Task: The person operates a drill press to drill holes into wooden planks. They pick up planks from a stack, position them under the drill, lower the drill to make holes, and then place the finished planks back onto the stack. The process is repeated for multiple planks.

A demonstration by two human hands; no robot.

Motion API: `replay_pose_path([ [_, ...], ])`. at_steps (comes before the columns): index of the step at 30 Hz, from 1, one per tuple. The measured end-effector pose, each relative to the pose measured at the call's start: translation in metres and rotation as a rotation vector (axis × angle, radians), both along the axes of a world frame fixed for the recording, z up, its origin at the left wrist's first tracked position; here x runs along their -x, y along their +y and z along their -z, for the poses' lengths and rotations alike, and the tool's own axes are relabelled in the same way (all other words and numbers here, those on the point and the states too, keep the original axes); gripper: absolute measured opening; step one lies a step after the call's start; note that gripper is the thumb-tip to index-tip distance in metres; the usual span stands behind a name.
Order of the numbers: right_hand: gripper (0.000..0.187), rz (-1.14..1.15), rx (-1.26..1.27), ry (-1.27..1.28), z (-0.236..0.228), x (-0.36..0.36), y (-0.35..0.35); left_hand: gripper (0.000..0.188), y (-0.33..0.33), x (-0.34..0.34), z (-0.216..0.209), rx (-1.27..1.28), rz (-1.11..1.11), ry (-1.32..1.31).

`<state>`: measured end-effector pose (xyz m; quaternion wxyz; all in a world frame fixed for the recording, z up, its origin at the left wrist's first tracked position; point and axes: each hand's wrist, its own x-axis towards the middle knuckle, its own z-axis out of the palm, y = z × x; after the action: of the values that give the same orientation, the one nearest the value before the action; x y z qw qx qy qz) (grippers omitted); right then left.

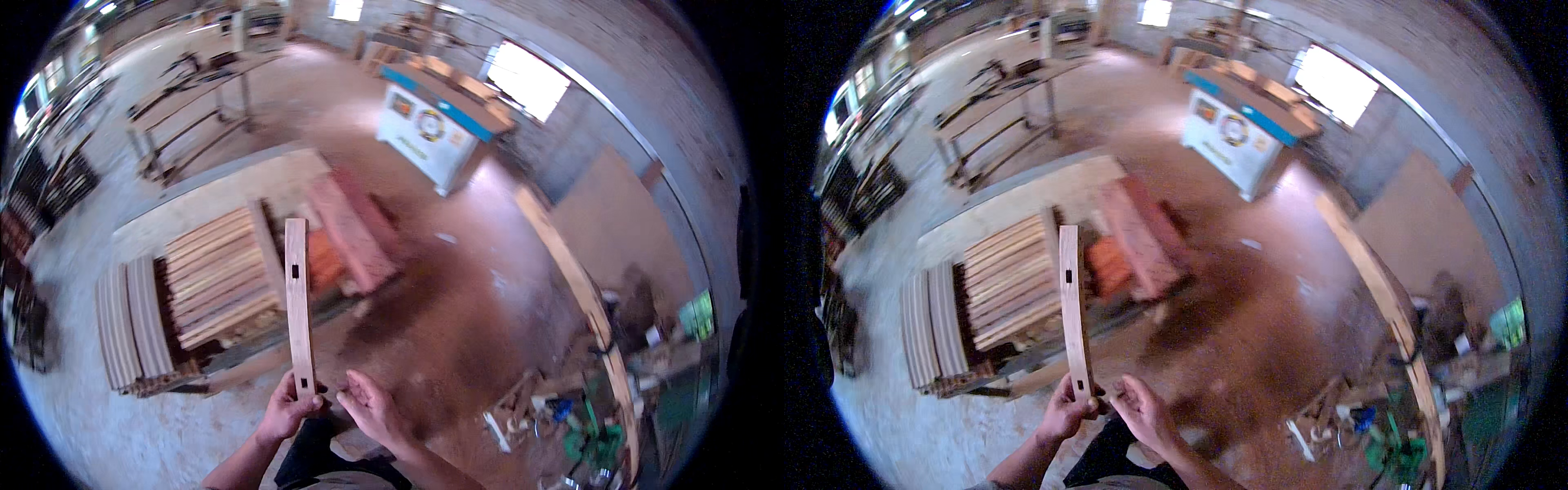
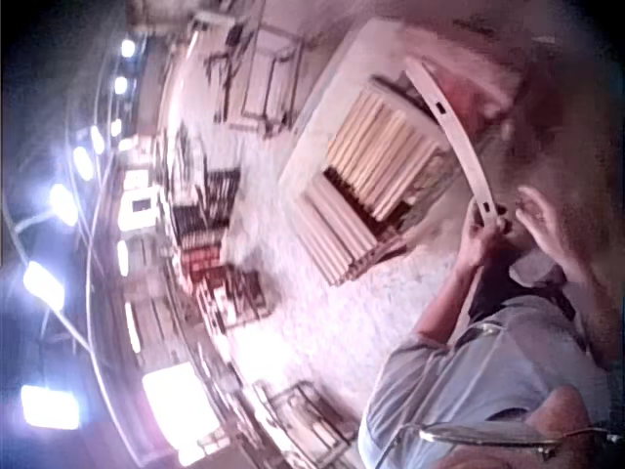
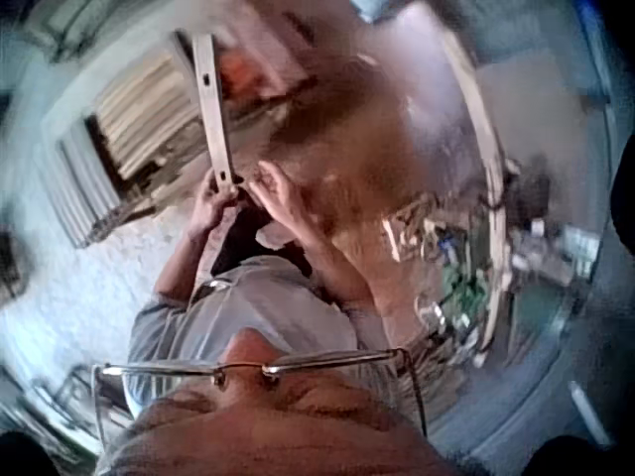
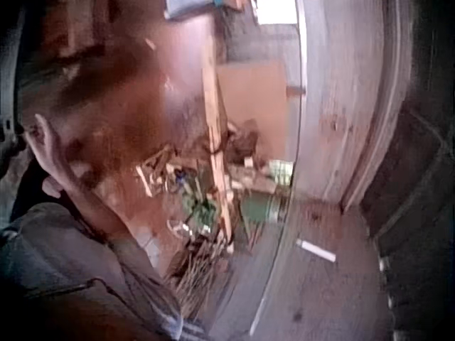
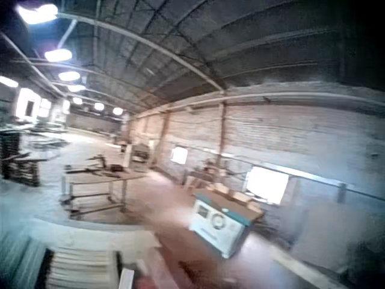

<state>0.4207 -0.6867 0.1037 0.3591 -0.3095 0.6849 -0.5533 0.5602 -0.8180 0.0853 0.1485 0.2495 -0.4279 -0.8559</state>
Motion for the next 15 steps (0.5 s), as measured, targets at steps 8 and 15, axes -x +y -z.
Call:
replay_pose_path([
  [8, 0.024, 0.622, 0.327, -0.462, -0.023, 0.059, 0.21, 0.054, 0.178, 0.051, -0.021, 0.974, 0.575, -0.165],
  [15, 0.018, 1.01, 0.717, -0.548, -0.012, 0.046, 0.419, 0.057, 0.311, 0.102, -0.012, 0.333, 0.813, -0.022],
])
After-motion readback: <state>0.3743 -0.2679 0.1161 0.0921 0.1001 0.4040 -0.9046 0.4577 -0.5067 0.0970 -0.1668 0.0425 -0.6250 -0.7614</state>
